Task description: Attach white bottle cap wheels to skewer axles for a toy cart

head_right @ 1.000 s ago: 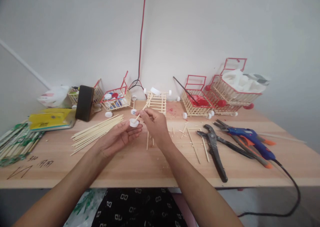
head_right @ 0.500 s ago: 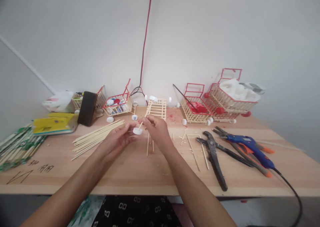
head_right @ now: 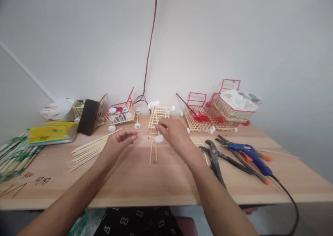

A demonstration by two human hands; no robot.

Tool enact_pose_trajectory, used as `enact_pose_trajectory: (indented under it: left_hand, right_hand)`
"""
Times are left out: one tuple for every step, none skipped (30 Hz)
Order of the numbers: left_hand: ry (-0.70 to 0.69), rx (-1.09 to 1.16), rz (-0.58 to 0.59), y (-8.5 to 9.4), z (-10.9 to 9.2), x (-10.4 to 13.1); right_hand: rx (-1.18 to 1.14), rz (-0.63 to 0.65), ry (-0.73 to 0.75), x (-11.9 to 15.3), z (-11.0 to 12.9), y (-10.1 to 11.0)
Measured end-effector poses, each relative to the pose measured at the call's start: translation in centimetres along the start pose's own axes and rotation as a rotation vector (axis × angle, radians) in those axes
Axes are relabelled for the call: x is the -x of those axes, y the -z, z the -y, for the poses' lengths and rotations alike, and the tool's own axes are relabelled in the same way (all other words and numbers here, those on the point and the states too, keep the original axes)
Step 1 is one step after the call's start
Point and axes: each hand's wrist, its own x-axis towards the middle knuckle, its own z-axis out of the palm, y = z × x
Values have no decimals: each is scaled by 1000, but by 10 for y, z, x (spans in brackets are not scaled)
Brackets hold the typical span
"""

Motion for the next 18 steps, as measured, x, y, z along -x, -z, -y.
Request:
enact_pose_trajectory:
  left_hand:
    - [-11,-4,10,1,-2,0]
    - [-25,-7,19,1,-4,-1]
    - [-41,-15,29,2,-7,-1]
    - [-60,-28,36,3,-10,-2]
    - [-81,-45,41,4,-12,-3]
    - [-103,-66,45,4,-15,-4]
    - [-126,-88,50,5,-18,-5]
    - [-151,-111,56,6,-21,-7]
    - [-178,-138,60,6,-24,-8]
    - [-208,-172,59,6,-26,-10]
    - [-242,-214,52,6,-29,-12]
    - [-283,-265,37,6,-31,-13]
    - [-337,-320,14,5,-34,-16]
    - [-403,-382,-10,5,-37,-18]
    - [-480,-444,-31,4,-40,-21]
    - [-563,-504,-46,3,-43,-25]
    - [-642,-563,-49,1,-47,-29]
    - [-709,-608,-53,-1,-50,-34]
  right_hand:
    - [55,7,4,-2,-2,7]
    - [103,36,8,-4,-4,13]
    - [154,65,13,-7,-6,19]
    - [216,93,27,-11,-8,23]
    - [291,114,42,-14,-11,27]
    - [380,149,60,-18,-13,29]
    - [479,187,74,-23,-14,31]
    - [578,225,83,-27,-16,32]
    - [664,266,94,-32,-17,32]
    - [713,294,101,-37,-18,32]
    - [742,320,107,-41,-18,32]
    - [757,345,115,-46,-18,32]
    - [768,370,124,-50,-17,31]
    - [781,398,132,-53,-16,31]
    - [795,425,140,-57,-14,31]
    - [809,452,148,-60,-12,31]
    - [821,474,155,-63,-11,31]
    - [833,494,162,-66,-9,30]
